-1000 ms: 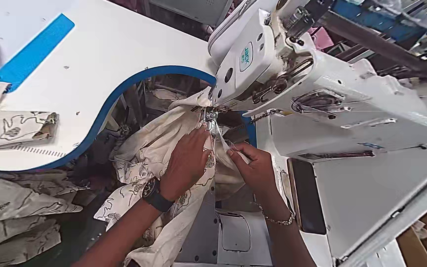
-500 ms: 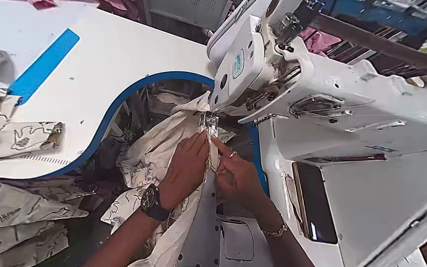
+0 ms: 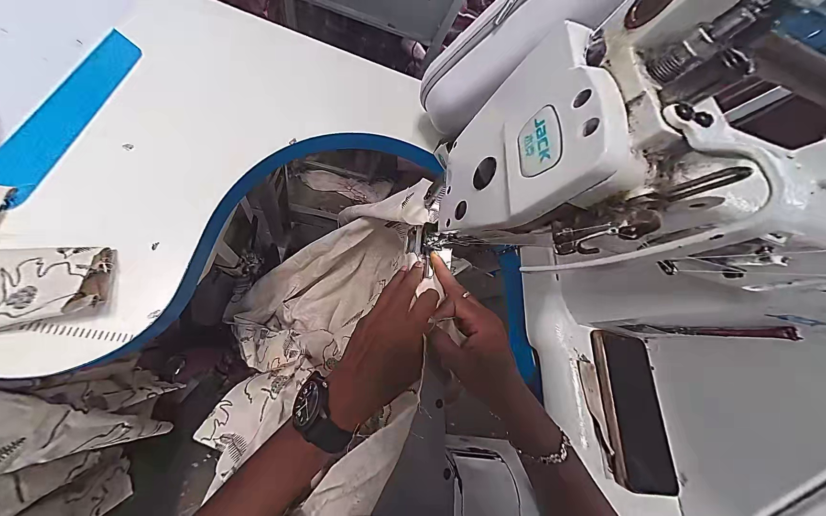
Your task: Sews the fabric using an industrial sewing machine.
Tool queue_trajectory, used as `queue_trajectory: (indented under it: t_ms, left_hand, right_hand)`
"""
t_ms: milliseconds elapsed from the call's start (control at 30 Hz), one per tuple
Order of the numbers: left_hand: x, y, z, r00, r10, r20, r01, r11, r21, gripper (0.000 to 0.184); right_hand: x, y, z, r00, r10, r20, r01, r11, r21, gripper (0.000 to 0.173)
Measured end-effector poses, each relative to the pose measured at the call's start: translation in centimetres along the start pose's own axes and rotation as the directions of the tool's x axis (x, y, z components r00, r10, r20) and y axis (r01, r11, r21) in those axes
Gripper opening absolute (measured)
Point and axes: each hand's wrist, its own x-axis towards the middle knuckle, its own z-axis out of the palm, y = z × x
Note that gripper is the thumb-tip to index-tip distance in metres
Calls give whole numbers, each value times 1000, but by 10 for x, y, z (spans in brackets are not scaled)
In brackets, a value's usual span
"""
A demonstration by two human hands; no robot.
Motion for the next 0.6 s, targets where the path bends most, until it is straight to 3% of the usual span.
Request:
queue_trajectory:
  t_ms: [100, 233, 367, 467, 600]
  left_hand:
    - [2, 0, 0, 1000, -13, 7, 13, 1000, 1, 21]
    - [4, 1, 3, 1000, -23, 3, 23, 999, 30, 23]
    - [5, 0, 4, 1000, -25, -16, 25, 999, 33, 25]
    - [7, 0, 6, 998, -37, -44, 38, 999, 9, 23]
    - [14, -8, 10, 996, -59, -71, 58, 998, -27, 22]
  right_hand:
    - [-6, -5, 7, 991, -65, -117, 51, 992, -119, 15]
    - [-2, 0, 3, 993, 15, -116, -12, 1000, 28, 9]
    - [0, -1, 3, 996, 16, -90, -14, 999, 31, 11]
    - [-1, -6, 5, 996, 4, -90, -12, 996, -92, 16]
    - [1, -20, 15, 991, -90, -100, 38, 900, -434, 21]
